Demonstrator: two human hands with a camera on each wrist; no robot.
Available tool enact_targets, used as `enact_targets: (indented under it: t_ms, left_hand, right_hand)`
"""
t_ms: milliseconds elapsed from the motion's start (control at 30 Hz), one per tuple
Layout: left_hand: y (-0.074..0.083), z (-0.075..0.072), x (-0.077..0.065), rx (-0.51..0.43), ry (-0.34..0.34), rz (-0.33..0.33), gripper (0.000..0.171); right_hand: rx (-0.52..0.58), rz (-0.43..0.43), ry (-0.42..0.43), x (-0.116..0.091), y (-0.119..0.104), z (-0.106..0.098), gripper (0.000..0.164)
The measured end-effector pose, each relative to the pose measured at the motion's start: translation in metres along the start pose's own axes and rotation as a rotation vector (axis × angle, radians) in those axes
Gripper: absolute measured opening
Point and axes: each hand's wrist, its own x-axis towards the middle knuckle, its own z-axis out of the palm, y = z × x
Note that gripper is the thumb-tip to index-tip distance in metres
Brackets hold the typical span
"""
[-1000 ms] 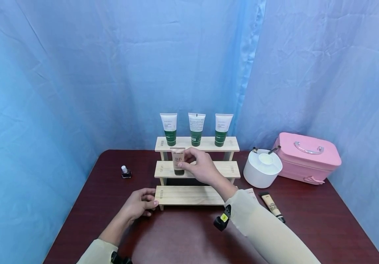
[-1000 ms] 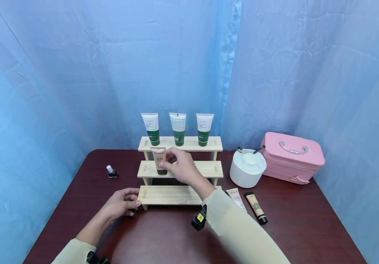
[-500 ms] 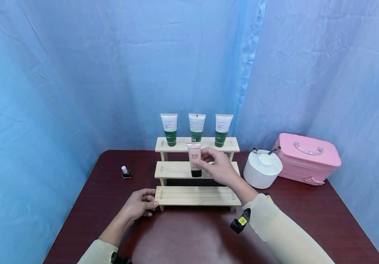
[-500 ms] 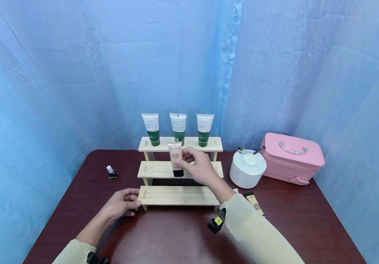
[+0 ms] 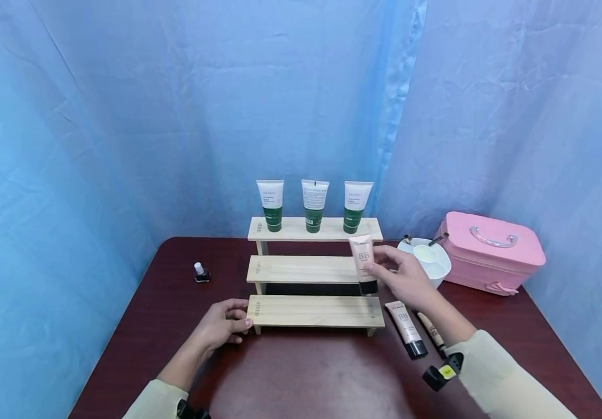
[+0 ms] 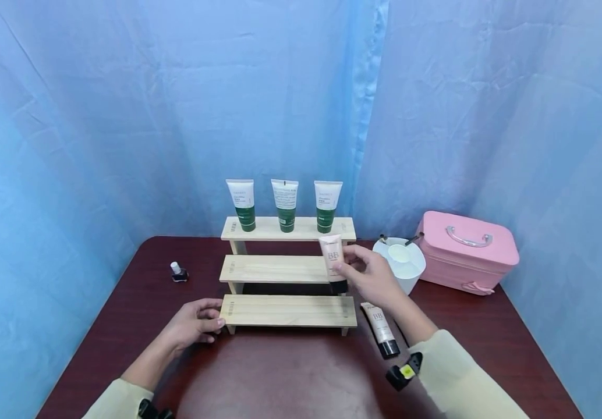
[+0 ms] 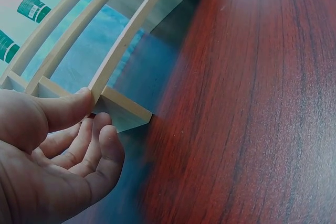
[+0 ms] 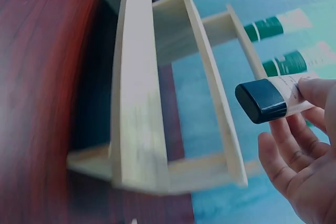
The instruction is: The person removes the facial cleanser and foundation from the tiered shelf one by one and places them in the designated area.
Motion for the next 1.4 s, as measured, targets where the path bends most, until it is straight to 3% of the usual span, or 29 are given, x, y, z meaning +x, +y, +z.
enact_targets:
  t_ms: [233,467,800,1100,1400]
  left_hand:
    - [0.000,-0.002,0.001,-0.009,-0.017,-0.001,0.051]
    - [-0.001,-0.003,0.003,-0.020,-0.036,0.011,0.052]
    - [0.001,-0.004,0.002,-0.011,-0.036,-0.002,0.052]
    - [0.001,-0.003,0.000,0.000,-0.027,-0.005,0.051]
    - [0.000,-0.003,0.001,0.006,-0.031,0.001,0.052]
  right_hand:
    - [-0.050,0.092,0.000,-0.036,0.024,-0.033,0.039]
    - [-0.143,0.095,0.016,-0.072,0.057,-0.058,0.031]
    - [-0.207,0.285,-0.054,-0.110,0.090,-0.100,0.047]
    - [-0.240,0.415,-0.102,-0.132,0.120,-0.121,0.058]
    - [-0.229,0.495,-0.150,-0.138,0.145,-0.127,0.065]
